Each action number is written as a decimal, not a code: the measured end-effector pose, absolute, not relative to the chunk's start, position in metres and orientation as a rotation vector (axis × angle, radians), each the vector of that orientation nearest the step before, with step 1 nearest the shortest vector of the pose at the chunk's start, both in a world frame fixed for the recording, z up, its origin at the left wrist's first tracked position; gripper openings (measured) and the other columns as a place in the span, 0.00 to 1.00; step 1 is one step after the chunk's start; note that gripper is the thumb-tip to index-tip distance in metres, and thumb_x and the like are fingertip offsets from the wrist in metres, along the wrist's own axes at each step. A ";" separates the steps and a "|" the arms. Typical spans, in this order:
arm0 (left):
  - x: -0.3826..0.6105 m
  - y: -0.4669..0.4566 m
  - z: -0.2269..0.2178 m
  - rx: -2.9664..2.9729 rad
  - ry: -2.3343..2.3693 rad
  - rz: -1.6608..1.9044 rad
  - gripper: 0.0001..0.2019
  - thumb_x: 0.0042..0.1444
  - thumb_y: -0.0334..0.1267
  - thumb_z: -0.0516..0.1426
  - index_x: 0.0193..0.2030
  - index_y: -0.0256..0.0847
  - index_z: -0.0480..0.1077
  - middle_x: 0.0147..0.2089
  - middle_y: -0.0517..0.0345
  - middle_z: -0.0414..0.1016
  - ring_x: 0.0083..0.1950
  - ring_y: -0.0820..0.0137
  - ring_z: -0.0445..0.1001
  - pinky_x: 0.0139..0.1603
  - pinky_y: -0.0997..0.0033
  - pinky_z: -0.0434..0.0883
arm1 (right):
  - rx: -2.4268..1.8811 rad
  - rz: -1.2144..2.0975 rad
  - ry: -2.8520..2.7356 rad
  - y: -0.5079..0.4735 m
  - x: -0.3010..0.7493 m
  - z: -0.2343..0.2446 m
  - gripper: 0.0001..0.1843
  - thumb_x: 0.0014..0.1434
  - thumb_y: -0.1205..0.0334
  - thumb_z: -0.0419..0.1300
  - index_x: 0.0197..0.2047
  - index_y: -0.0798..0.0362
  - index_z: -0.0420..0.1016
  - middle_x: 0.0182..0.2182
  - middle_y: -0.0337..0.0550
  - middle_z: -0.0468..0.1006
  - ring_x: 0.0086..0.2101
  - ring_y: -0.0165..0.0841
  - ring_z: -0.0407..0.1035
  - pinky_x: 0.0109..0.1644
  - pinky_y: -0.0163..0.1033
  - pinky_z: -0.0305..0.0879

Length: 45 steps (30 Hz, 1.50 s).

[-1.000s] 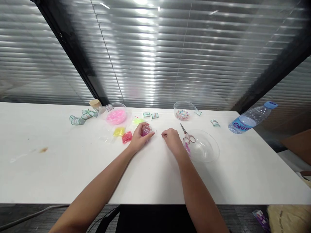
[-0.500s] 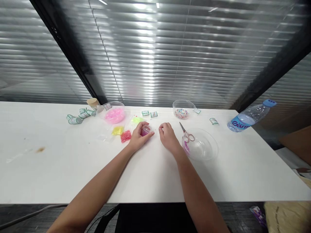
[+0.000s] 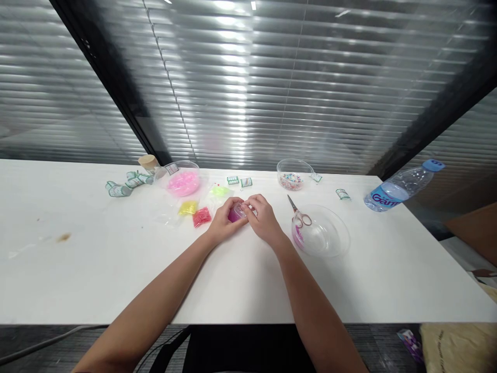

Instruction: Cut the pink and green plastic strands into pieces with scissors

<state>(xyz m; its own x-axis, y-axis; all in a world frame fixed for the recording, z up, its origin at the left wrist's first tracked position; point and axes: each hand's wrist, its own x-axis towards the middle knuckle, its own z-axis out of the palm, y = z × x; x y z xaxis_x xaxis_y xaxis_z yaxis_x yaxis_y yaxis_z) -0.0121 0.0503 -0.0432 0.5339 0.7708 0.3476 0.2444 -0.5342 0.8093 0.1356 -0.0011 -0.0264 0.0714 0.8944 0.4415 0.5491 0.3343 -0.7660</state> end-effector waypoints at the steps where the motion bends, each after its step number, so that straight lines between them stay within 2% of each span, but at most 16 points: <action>1: -0.012 0.050 -0.043 2.054 0.815 0.935 0.19 0.54 0.47 0.60 0.49 0.41 0.63 0.47 0.54 0.71 0.46 0.66 0.70 0.47 0.68 0.67 | -1.339 0.438 -1.581 -0.001 0.136 -0.026 0.08 0.62 0.64 0.54 0.36 0.52 0.75 0.38 0.45 0.72 0.41 0.33 0.68 0.48 0.38 0.65; 7: -0.013 0.049 -0.042 2.049 0.807 0.938 0.19 0.53 0.46 0.61 0.48 0.41 0.63 0.46 0.54 0.70 0.45 0.66 0.70 0.47 0.68 0.67 | -1.349 0.526 -1.398 0.002 0.135 -0.025 0.02 0.52 0.64 0.62 0.29 0.53 0.76 0.35 0.41 0.74 0.34 0.30 0.68 0.40 0.35 0.66; 10: -0.014 0.050 -0.042 2.066 0.819 0.933 0.20 0.53 0.47 0.61 0.49 0.41 0.63 0.46 0.54 0.70 0.45 0.66 0.70 0.47 0.68 0.67 | -1.343 0.593 -1.321 0.003 0.135 -0.027 0.05 0.49 0.62 0.64 0.27 0.53 0.73 0.33 0.40 0.74 0.32 0.30 0.67 0.37 0.35 0.65; 14: -0.013 0.051 -0.043 2.060 0.876 0.932 0.22 0.51 0.48 0.62 0.49 0.42 0.63 0.47 0.54 0.71 0.46 0.65 0.71 0.47 0.67 0.68 | -1.406 0.636 -1.244 0.008 0.139 -0.031 0.09 0.54 0.56 0.60 0.31 0.53 0.69 0.30 0.38 0.73 0.29 0.29 0.67 0.32 0.34 0.64; 17: -0.013 0.051 -0.042 2.014 0.920 0.943 0.23 0.51 0.49 0.63 0.50 0.42 0.63 0.45 0.55 0.71 0.45 0.65 0.71 0.47 0.66 0.68 | -1.614 0.451 -1.372 0.012 0.144 -0.037 0.07 0.60 0.62 0.53 0.39 0.53 0.70 0.35 0.40 0.74 0.30 0.29 0.68 0.36 0.35 0.66; 19: -0.013 0.051 -0.042 1.995 0.928 0.944 0.23 0.51 0.49 0.62 0.50 0.42 0.63 0.44 0.55 0.71 0.44 0.66 0.71 0.47 0.66 0.68 | -1.705 0.370 -1.493 0.014 0.146 -0.042 0.11 0.59 0.68 0.53 0.43 0.52 0.73 0.39 0.43 0.75 0.34 0.31 0.69 0.42 0.37 0.65; 21: -0.014 0.051 -0.042 1.998 0.933 0.939 0.23 0.51 0.49 0.62 0.50 0.42 0.63 0.46 0.55 0.71 0.45 0.66 0.71 0.47 0.66 0.68 | -1.741 0.359 -1.581 0.015 0.147 -0.046 0.14 0.58 0.71 0.54 0.45 0.50 0.75 0.42 0.45 0.74 0.39 0.33 0.70 0.44 0.37 0.64; 23: -0.015 0.052 -0.043 2.004 0.936 0.936 0.23 0.52 0.49 0.62 0.50 0.43 0.63 0.47 0.54 0.70 0.46 0.65 0.71 0.49 0.66 0.68 | -1.782 0.349 -1.662 0.015 0.146 -0.047 0.15 0.59 0.70 0.54 0.46 0.48 0.77 0.43 0.46 0.74 0.40 0.34 0.70 0.41 0.37 0.63; 27: -0.015 0.053 -0.044 1.983 0.919 0.917 0.23 0.52 0.50 0.62 0.51 0.42 0.63 0.47 0.54 0.71 0.46 0.65 0.71 0.48 0.66 0.68 | -1.877 0.315 -1.750 0.017 0.144 -0.046 0.11 0.62 0.67 0.54 0.39 0.49 0.79 0.39 0.45 0.75 0.37 0.34 0.70 0.37 0.36 0.61; 30: -0.014 0.055 -0.046 1.968 0.904 0.910 0.24 0.52 0.50 0.62 0.51 0.42 0.62 0.45 0.54 0.72 0.45 0.65 0.71 0.48 0.65 0.67 | -1.936 0.287 -1.750 0.019 0.143 -0.047 0.10 0.63 0.66 0.54 0.39 0.50 0.77 0.39 0.46 0.75 0.37 0.34 0.69 0.38 0.36 0.61; 38: -0.015 0.057 -0.047 1.983 0.910 0.914 0.25 0.51 0.51 0.61 0.52 0.41 0.62 0.44 0.54 0.72 0.44 0.65 0.71 0.49 0.64 0.67 | -1.918 0.268 -1.651 0.018 0.141 -0.047 0.11 0.64 0.70 0.50 0.40 0.55 0.73 0.39 0.52 0.76 0.38 0.37 0.70 0.41 0.39 0.63; 42: -0.015 0.056 -0.044 2.015 0.916 0.906 0.25 0.51 0.50 0.61 0.51 0.41 0.62 0.47 0.54 0.71 0.46 0.65 0.71 0.50 0.65 0.67 | -1.774 0.240 -1.596 0.006 0.135 -0.025 0.09 0.65 0.68 0.49 0.42 0.54 0.71 0.41 0.46 0.77 0.41 0.33 0.71 0.46 0.36 0.64; 45: -0.015 0.055 -0.044 2.038 0.859 0.897 0.23 0.53 0.50 0.60 0.51 0.41 0.62 0.48 0.54 0.71 0.47 0.65 0.71 0.49 0.65 0.68 | -1.589 0.259 -1.561 -0.004 0.129 -0.012 0.08 0.65 0.64 0.51 0.45 0.51 0.69 0.41 0.41 0.78 0.39 0.31 0.72 0.45 0.34 0.66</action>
<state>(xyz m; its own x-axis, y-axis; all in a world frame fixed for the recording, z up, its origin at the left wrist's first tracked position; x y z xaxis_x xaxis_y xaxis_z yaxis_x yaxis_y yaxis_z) -0.0154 0.0552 -0.0436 0.5318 0.7888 0.3081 0.2733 -0.5043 0.8192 0.1288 -0.0043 -0.0120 0.1924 0.8905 0.4122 0.7098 0.1638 -0.6851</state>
